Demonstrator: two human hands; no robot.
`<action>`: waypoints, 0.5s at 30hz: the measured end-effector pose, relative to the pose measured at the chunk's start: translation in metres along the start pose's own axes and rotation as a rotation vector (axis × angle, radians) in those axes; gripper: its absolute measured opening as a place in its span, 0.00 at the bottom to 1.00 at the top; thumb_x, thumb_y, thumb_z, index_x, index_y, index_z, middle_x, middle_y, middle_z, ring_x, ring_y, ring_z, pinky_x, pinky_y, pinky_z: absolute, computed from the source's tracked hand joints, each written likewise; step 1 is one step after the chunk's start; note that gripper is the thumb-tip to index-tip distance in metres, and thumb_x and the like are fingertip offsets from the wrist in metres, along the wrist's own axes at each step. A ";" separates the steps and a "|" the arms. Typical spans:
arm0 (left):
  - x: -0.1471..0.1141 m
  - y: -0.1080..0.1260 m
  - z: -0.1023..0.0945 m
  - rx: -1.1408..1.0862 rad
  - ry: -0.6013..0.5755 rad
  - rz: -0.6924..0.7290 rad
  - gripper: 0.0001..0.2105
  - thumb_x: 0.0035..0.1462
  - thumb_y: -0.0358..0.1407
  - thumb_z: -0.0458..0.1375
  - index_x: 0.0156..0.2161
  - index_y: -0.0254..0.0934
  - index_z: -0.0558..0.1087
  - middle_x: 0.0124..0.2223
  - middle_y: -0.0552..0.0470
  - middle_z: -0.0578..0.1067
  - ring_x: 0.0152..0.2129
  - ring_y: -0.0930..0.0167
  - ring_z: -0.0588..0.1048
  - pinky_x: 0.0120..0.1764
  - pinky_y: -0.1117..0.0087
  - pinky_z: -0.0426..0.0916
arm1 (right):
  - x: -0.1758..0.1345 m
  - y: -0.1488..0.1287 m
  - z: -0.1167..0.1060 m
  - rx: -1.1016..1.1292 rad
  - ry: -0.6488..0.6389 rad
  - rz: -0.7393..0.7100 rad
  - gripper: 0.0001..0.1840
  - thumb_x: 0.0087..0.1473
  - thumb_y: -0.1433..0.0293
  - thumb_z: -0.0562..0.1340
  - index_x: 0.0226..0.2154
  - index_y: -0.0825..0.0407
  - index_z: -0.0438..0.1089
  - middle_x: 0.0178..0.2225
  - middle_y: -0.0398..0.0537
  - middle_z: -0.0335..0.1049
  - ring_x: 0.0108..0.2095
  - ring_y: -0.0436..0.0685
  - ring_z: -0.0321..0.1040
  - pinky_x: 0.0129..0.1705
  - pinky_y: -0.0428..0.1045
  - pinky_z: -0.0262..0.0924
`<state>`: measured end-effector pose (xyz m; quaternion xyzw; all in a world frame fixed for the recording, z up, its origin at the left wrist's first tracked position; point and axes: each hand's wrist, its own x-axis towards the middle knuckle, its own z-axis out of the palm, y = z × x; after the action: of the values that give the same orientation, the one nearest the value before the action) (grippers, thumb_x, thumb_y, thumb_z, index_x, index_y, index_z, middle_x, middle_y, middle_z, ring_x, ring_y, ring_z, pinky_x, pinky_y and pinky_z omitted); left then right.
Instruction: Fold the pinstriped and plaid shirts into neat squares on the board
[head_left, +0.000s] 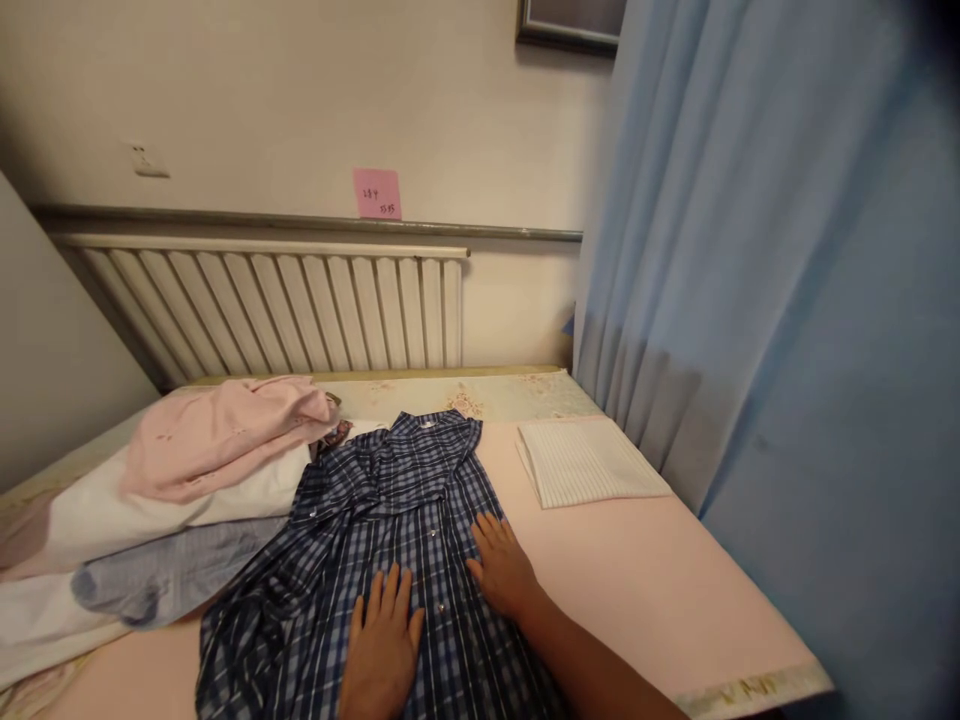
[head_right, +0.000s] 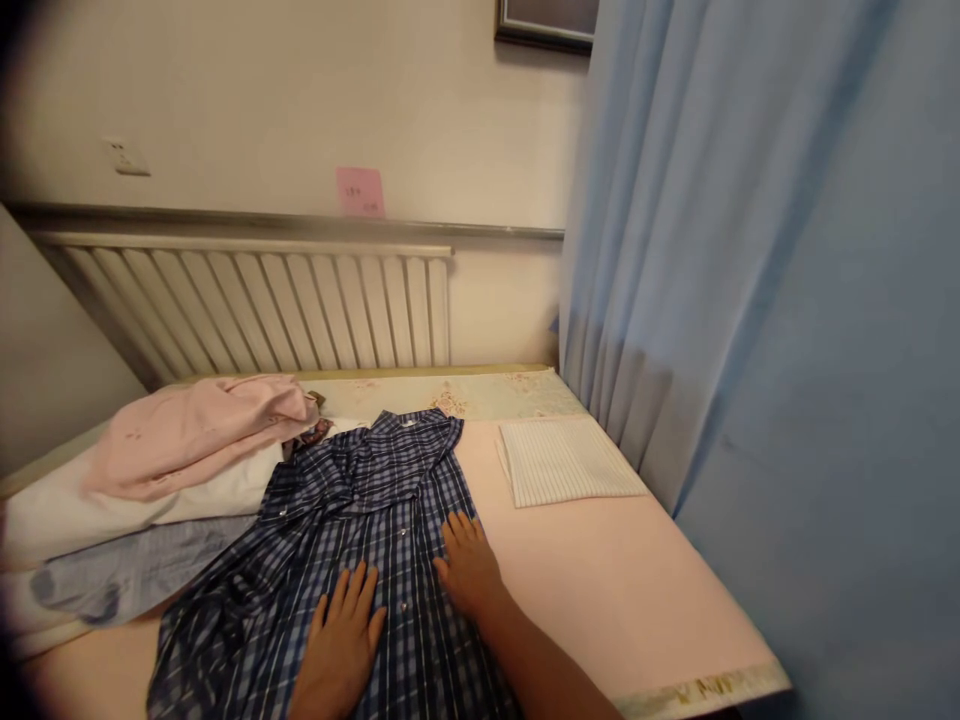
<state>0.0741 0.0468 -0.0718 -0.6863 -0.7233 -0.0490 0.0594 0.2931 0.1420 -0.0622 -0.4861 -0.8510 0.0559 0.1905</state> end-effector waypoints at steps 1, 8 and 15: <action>0.001 0.000 -0.001 -0.003 -0.009 -0.004 0.27 0.62 0.43 0.44 0.64 0.38 0.57 0.68 0.50 0.54 0.65 0.57 0.49 0.63 0.49 0.45 | 0.004 0.002 0.001 -0.010 0.001 0.011 0.31 0.63 0.56 0.50 0.63 0.55 0.55 0.66 0.53 0.49 0.67 0.62 0.41 0.67 0.60 0.37; 0.011 0.000 -0.006 -0.003 -0.024 -0.024 0.28 0.62 0.46 0.43 0.65 0.38 0.57 0.68 0.49 0.53 0.66 0.56 0.48 0.63 0.47 0.43 | 0.014 0.008 0.007 -0.053 0.005 0.059 0.33 0.64 0.55 0.49 0.63 0.56 0.54 0.66 0.53 0.48 0.67 0.62 0.39 0.67 0.59 0.34; 0.011 0.002 -0.009 -0.007 -0.025 -0.031 0.28 0.63 0.46 0.42 0.65 0.38 0.56 0.68 0.50 0.53 0.65 0.56 0.48 0.63 0.46 0.43 | 0.002 0.007 0.004 -0.078 -0.016 0.059 0.32 0.64 0.55 0.48 0.64 0.56 0.54 0.66 0.53 0.48 0.67 0.61 0.39 0.67 0.58 0.34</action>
<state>0.0758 0.0566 -0.0608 -0.6756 -0.7344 -0.0441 0.0472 0.2962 0.1475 -0.0674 -0.5177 -0.8394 0.0320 0.1627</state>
